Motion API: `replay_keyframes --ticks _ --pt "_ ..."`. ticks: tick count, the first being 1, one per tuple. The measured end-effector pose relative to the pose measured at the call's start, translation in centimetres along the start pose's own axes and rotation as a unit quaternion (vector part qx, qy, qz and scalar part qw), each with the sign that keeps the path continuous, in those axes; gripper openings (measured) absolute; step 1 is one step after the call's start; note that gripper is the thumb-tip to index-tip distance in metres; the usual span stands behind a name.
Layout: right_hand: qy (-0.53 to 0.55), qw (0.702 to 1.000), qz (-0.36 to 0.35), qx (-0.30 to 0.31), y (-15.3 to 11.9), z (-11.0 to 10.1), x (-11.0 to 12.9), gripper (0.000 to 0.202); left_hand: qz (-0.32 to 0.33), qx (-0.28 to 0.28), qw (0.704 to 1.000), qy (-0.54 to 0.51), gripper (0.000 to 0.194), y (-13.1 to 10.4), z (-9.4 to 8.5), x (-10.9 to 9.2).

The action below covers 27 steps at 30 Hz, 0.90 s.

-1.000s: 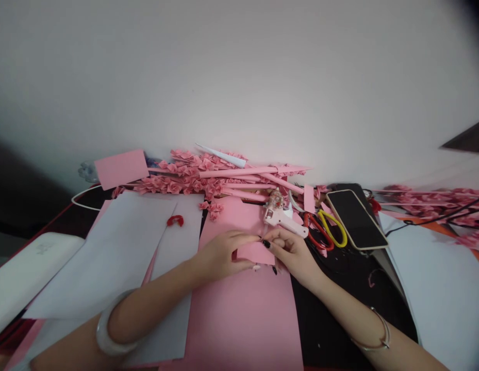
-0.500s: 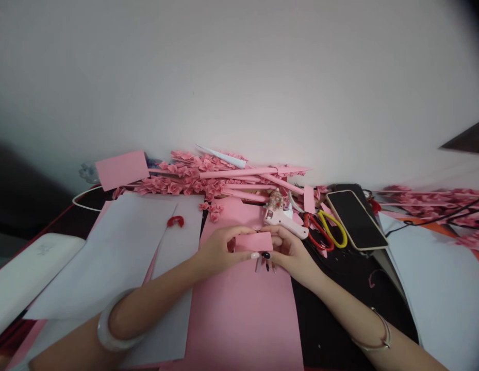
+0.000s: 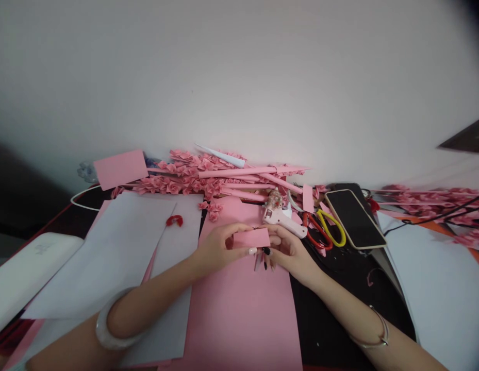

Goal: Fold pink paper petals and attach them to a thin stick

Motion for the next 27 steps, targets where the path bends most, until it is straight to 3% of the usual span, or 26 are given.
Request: replay_keyframes --ticks 27 --pt "0.022 0.999 -0.031 0.037 0.09 0.14 0.08 0.04 0.01 -0.008 1.0 -0.008 0.037 0.14 -0.07 0.12"
Point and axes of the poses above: each hand's wrist, its own y-axis towards the middle knuckle, its own z-axis out of the palm, x = y × z, the point moved 7 cm from there along y, towards the middle knuckle, and after that the axes turned 5 degrees about x, right-handed, at the moved point
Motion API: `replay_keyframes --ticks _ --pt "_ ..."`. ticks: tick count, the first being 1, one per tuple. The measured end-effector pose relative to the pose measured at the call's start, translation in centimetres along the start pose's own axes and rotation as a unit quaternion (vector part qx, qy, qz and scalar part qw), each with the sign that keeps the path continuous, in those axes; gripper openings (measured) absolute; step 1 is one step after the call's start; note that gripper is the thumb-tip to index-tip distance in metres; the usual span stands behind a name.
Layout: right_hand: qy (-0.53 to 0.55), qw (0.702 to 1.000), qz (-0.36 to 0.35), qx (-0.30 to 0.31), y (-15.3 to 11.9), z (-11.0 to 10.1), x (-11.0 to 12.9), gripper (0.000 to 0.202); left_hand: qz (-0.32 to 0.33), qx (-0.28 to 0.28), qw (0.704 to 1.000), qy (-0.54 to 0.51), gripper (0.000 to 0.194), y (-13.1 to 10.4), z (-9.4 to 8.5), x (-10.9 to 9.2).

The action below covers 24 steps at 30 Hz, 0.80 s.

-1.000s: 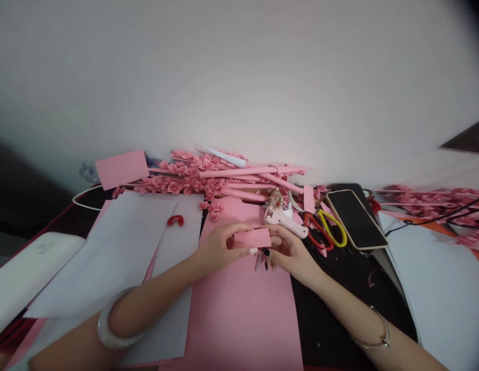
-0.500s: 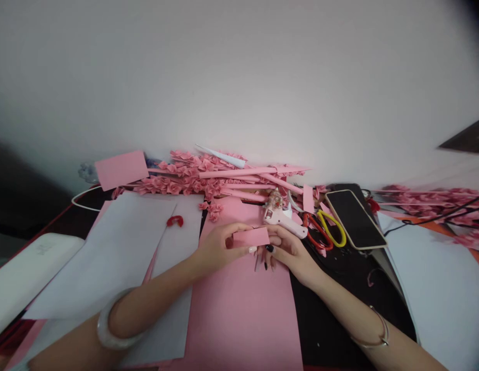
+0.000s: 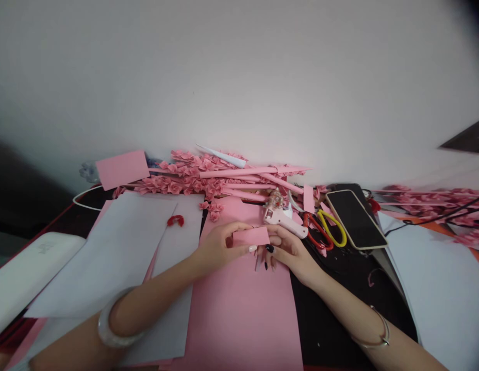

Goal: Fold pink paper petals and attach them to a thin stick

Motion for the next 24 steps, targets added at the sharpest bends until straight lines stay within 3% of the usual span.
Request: replay_keyframes --ticks 14,19,24 --pt "-0.014 1.0 0.009 -0.006 0.0 0.0 0.1 0.038 -0.007 0.008 1.0 -0.02 0.034 0.0 0.0 0.0" --pt "-0.03 0.999 0.019 -0.031 0.1 -0.2 -0.2 0.029 0.007 0.006 0.999 -0.047 0.023 -0.1 -0.1 -0.3" --pt "-0.062 0.994 -0.003 -0.086 -0.2 -1.1 -0.1 0.019 0.016 0.016 1.0 -0.011 0.038 -0.1 0.1 -0.2"
Point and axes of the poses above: each hand's wrist, its own y-axis towards the middle knuckle, its own z-axis out of the palm, x = y × z, the point moved 7 cm from there along y, towards the middle knuckle, and after that the axes turned 5 degrees about x, right-handed, at the moved point
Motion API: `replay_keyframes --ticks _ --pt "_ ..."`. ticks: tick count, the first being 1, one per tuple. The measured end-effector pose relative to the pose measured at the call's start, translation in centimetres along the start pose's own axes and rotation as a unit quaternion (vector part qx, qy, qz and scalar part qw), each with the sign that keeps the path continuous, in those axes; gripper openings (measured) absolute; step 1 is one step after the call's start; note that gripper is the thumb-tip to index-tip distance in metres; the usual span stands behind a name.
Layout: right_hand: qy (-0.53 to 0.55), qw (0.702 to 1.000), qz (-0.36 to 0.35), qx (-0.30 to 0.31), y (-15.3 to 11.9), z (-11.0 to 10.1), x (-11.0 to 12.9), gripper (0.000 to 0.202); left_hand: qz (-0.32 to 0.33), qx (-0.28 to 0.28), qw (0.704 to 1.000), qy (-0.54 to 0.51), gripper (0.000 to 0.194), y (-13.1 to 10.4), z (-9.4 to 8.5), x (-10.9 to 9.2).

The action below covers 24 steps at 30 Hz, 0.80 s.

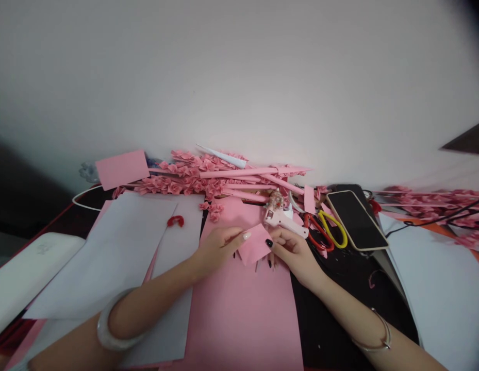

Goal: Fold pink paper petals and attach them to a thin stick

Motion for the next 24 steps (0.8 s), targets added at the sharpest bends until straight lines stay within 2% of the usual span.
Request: replay_keyframes --ticks 4,8,11,15,18,24 --pt "-0.014 0.999 -0.018 -0.047 -0.1 -0.9 -0.1 0.02 -0.011 0.006 1.0 0.02 0.039 0.1 0.3 0.5" --pt "-0.04 0.999 -0.003 0.007 0.1 -0.1 -0.5 0.017 -0.039 0.001 0.998 -0.043 0.028 0.1 0.5 0.9" --pt "-0.062 0.997 0.012 0.033 0.2 0.4 -0.7 0.016 -0.044 0.026 0.99 -0.128 0.02 0.2 1.0 1.0" --pt "-0.079 0.996 0.02 0.04 0.1 0.5 -0.7 0.017 -0.037 0.043 0.978 -0.201 0.031 0.2 1.4 0.9" --pt "-0.103 0.993 0.023 0.047 0.1 0.5 -0.8 0.017 -0.047 0.045 0.977 -0.202 0.033 0.2 1.5 1.3" --pt "-0.119 0.993 0.003 0.026 0.0 0.2 -0.2 0.018 -0.048 0.046 0.985 -0.159 0.025 0.0 1.4 1.1"
Point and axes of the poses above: each hand's wrist, its own y-axis towards the middle knuckle, its own z-axis out of the palm, x = y × z, the point moved 7 cm from there along y, towards the middle knuckle, and after that the axes turned 5 degrees about x, right-handed, at the moved point
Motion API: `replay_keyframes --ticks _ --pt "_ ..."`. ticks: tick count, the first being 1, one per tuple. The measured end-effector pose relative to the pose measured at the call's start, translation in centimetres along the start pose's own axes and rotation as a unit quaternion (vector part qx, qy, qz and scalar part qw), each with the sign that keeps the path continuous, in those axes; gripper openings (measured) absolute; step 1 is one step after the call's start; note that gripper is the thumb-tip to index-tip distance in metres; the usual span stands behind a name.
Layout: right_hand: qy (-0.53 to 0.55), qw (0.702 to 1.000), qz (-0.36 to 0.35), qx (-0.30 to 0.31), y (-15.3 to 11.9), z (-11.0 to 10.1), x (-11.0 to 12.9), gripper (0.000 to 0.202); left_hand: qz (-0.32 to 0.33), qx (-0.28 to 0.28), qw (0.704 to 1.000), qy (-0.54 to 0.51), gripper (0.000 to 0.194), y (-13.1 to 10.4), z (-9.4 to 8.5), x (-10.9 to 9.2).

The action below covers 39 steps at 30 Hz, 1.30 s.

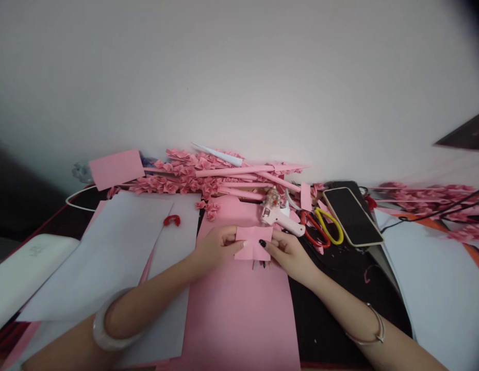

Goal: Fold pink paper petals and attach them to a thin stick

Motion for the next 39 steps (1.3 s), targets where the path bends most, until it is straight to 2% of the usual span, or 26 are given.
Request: replay_keyframes --ticks 5,9,13,20,26,29,31,35,39 --pt "0.042 0.999 -0.015 0.003 0.0 0.0 0.8 0.022 -0.038 -0.029 0.999 0.006 0.024 -0.1 -0.6 -0.1" --pt "0.082 0.996 -0.028 0.019 0.0 0.3 1.0 0.024 -0.041 -0.008 0.998 -0.057 0.031 -0.1 -0.5 0.1" --pt "0.109 0.994 -0.011 0.008 0.0 0.1 0.4 0.03 -0.053 0.005 0.994 -0.092 0.033 -0.1 -0.3 0.5" --pt "0.165 0.986 0.011 -0.005 0.0 -0.1 -0.9 0.032 -0.053 -0.022 0.995 -0.078 0.03 -0.1 -0.5 -0.1" --pt "0.264 0.964 0.011 0.012 0.0 0.0 -0.9 0.024 -0.047 0.014 0.989 -0.142 0.018 -0.1 -0.4 -0.1" --pt "0.296 0.955 -0.006 0.032 0.0 0.1 -0.6 0.028 -0.043 0.044 0.977 -0.202 0.023 -0.1 -0.2 0.3" --pt "0.292 0.956 -0.01 0.036 0.0 0.1 -0.5 0.032 -0.04 0.055 0.973 -0.222 0.027 -0.1 0.0 0.4" --pt "0.209 0.978 0.028 0.004 0.2 0.2 -0.9 0.027 -0.062 0.004 0.993 -0.097 0.018 -0.1 -0.2 0.5" --pt "0.155 0.987 0.052 0.003 0.2 0.5 -0.8 0.037 -0.041 -0.005 0.995 -0.094 0.026 0.1 0.0 0.2"
Point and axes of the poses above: each hand's wrist, its own y-axis towards the middle knuckle, its own z-axis out of the palm, x = y × z, the point moved 7 cm from there along y, towards the middle knuckle, and after that the axes turned 5 degrees about x, right-handed, at the moved point
